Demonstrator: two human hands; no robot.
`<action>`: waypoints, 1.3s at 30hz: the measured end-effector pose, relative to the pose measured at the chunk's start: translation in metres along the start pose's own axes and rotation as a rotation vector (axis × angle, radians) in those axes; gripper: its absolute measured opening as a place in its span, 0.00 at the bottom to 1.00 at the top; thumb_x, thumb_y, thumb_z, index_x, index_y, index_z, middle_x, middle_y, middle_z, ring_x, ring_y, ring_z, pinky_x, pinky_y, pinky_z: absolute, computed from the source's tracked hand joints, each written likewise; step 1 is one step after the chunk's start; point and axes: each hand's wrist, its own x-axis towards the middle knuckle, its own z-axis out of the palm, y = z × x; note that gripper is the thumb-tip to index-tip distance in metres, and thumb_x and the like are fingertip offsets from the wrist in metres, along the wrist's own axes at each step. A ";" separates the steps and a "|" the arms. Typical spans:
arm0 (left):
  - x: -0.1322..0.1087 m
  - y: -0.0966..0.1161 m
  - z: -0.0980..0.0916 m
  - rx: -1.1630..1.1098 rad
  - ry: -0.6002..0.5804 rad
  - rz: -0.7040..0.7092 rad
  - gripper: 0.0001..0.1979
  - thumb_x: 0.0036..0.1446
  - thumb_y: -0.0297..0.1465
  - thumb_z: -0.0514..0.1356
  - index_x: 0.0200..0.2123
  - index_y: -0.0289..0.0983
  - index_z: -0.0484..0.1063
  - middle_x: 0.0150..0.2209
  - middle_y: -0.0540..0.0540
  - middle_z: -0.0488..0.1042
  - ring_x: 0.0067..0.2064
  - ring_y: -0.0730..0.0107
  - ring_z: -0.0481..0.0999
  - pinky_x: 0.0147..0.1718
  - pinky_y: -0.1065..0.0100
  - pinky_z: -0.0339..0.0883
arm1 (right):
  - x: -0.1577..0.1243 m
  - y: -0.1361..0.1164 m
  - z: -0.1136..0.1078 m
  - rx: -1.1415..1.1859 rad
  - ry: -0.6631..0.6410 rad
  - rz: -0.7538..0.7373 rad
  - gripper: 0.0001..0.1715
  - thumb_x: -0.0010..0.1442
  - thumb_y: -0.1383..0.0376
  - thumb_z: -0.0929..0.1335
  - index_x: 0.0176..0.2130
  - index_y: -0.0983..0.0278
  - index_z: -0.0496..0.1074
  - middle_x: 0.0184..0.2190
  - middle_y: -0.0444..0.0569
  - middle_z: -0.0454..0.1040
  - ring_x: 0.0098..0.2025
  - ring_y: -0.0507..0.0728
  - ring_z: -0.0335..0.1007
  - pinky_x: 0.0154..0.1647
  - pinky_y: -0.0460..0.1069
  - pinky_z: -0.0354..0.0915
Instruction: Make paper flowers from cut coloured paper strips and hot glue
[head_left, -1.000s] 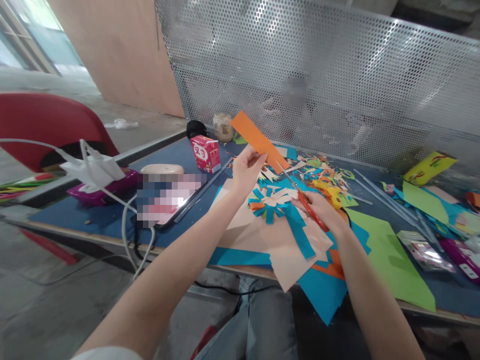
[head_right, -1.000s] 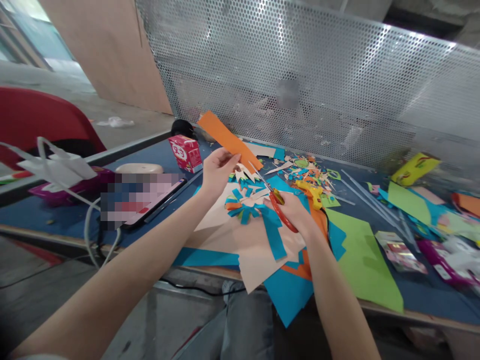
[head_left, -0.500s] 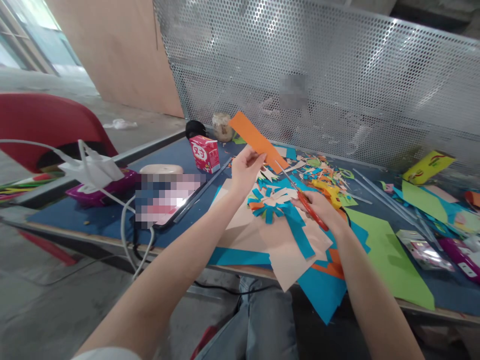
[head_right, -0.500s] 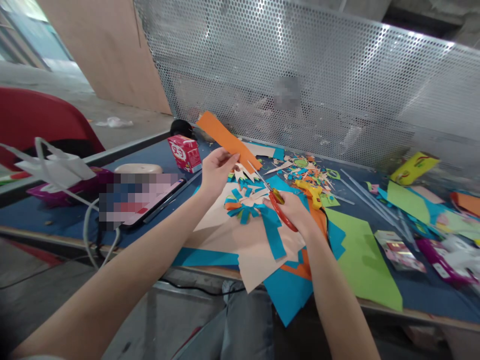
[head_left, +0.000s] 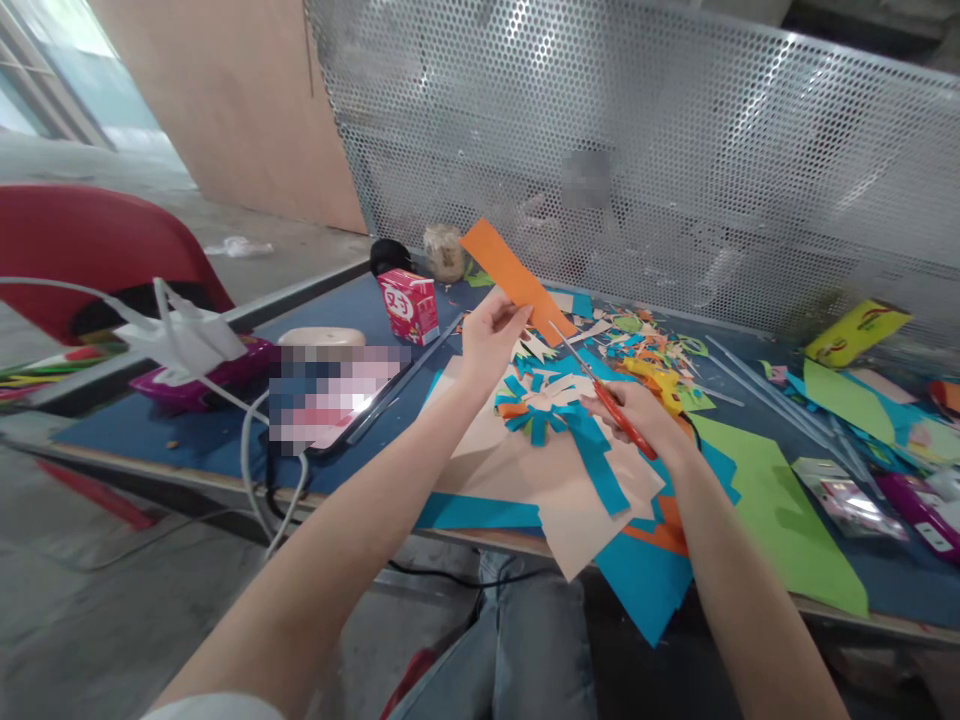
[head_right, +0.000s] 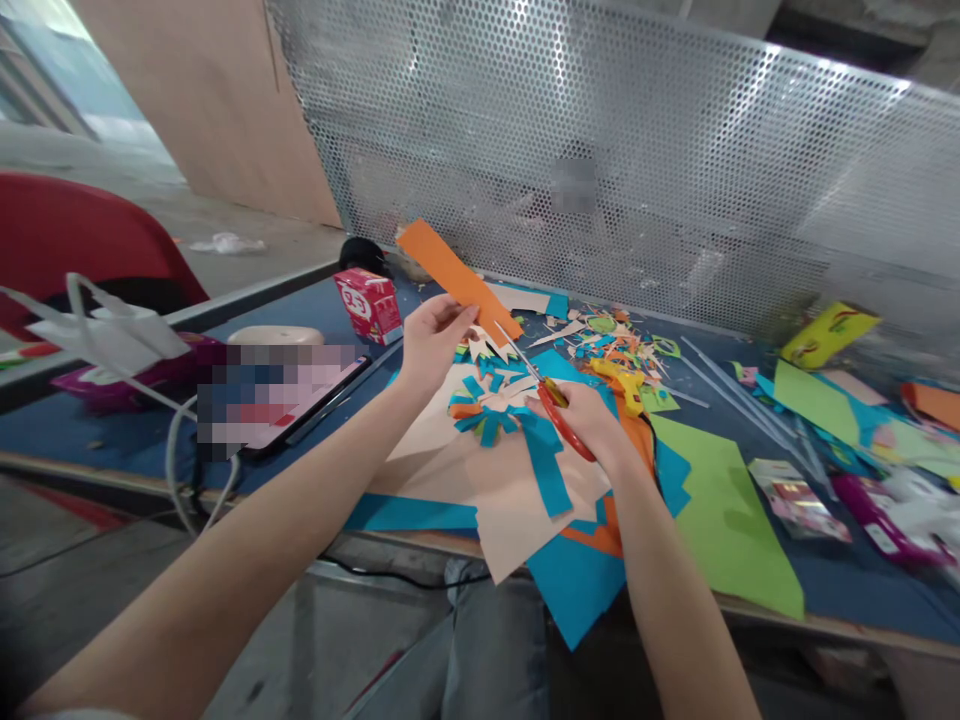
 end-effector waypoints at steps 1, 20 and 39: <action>0.000 0.000 0.000 0.001 0.000 -0.004 0.06 0.47 0.28 0.60 0.32 0.35 0.72 0.29 0.49 0.76 0.24 0.77 0.71 0.22 0.76 0.65 | -0.001 -0.001 0.000 -0.003 -0.002 0.001 0.23 0.49 0.46 0.65 0.25 0.62 0.59 0.16 0.38 0.55 0.18 0.48 0.52 0.20 0.45 0.51; -0.005 0.003 -0.001 0.076 -0.045 -0.012 0.04 0.48 0.29 0.60 0.29 0.35 0.72 0.24 0.51 0.73 0.22 0.78 0.69 0.21 0.75 0.64 | -0.004 -0.009 -0.001 0.045 -0.025 0.034 0.24 0.48 0.45 0.66 0.24 0.63 0.59 0.17 0.37 0.54 0.19 0.47 0.51 0.21 0.44 0.51; -0.052 0.022 -0.019 0.220 -0.125 -0.085 0.13 0.61 0.36 0.51 0.25 0.37 0.61 0.21 0.51 0.70 0.22 0.78 0.70 0.20 0.75 0.63 | -0.007 -0.019 0.008 -0.136 -0.100 -0.060 0.21 0.51 0.48 0.64 0.24 0.63 0.63 0.22 0.43 0.61 0.24 0.51 0.59 0.25 0.47 0.57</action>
